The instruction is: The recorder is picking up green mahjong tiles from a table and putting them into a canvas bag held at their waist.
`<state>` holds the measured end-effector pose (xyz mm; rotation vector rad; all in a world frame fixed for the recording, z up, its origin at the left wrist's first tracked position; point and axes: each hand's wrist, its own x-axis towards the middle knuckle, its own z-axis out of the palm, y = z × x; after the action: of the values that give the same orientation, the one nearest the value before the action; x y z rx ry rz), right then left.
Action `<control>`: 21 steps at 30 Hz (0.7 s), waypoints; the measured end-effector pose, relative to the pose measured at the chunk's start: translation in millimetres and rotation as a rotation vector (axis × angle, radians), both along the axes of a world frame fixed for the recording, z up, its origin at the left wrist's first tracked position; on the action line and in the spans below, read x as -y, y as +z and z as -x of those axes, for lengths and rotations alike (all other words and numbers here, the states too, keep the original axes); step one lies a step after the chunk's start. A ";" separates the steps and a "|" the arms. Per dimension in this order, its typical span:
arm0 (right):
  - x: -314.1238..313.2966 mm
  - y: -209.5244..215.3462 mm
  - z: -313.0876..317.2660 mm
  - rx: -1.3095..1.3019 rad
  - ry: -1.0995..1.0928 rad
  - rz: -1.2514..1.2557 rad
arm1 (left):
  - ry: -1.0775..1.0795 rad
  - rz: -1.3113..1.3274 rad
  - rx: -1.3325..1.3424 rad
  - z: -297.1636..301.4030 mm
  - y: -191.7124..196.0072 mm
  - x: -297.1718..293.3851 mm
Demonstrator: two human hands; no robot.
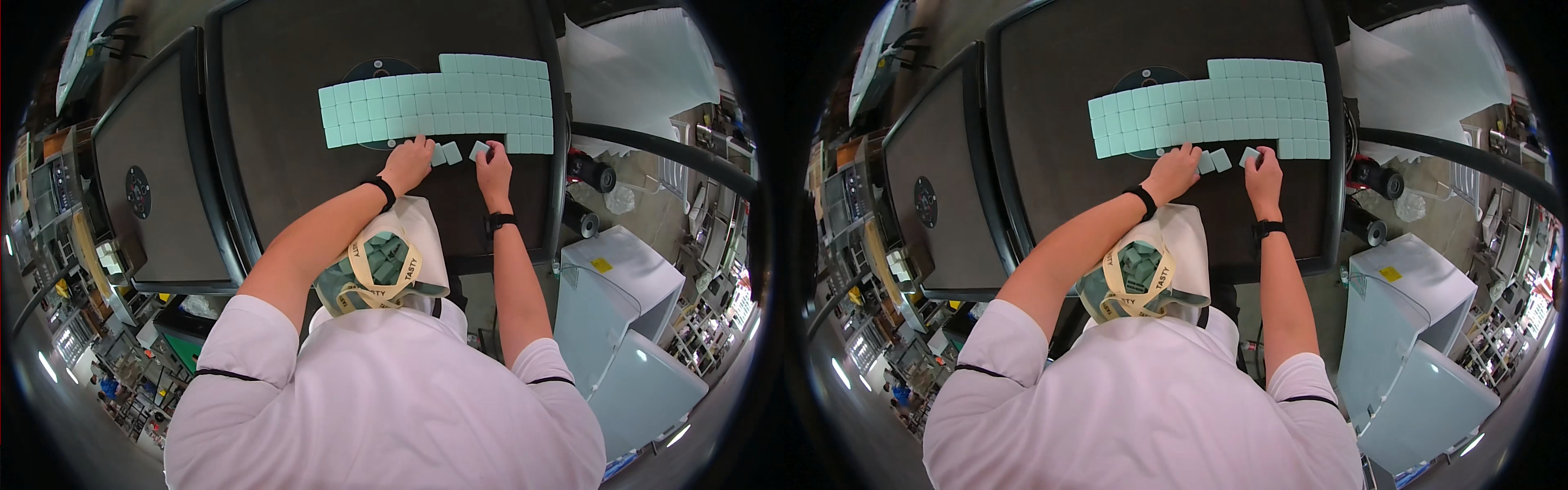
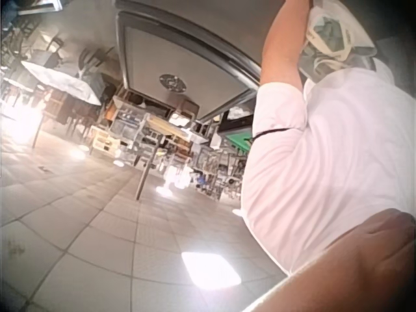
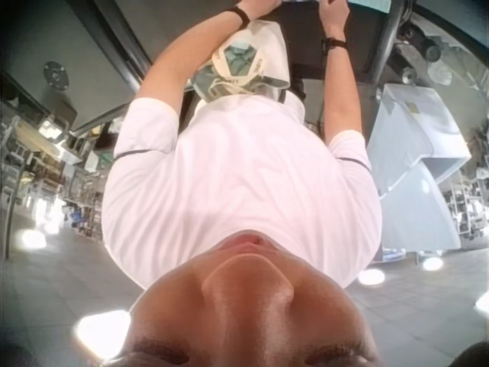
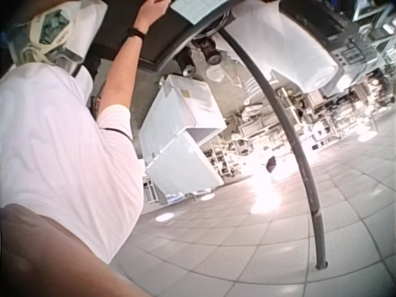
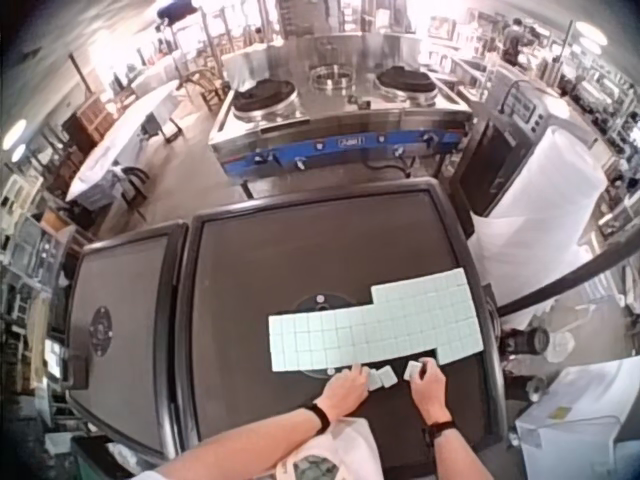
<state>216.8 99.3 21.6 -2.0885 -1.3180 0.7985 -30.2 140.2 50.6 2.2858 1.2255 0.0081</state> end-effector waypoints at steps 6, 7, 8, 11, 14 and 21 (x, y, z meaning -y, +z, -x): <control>-0.5 11.1 4.2 0.147 0.144 -0.088 | -0.015 -0.035 0.020 -5.3 -2.6 -1.4; -1.1 12.1 7.3 0.103 0.227 -0.103 | -0.027 -0.053 0.017 -6.9 -3.6 -1.7; 0.1 8.8 8.1 0.140 0.359 -0.185 | -0.038 -0.072 0.015 -8.3 -4.3 -1.6; 1.1 18.4 18.8 0.168 0.381 -0.155 | -0.053 -0.101 0.028 -2.8 -8.1 -0.8; 2.4 33.2 26.2 0.312 0.531 -0.203 | -0.094 -0.124 0.025 0.7 -2.7 -3.1; 13.9 23.1 30.4 0.340 0.610 -0.019 | -0.124 0.008 -0.010 16.2 0.9 -12.8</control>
<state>186.4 85.4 44.7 -1.8690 -2.1953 0.6688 -46.4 153.0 51.5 2.3534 1.0841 -0.0531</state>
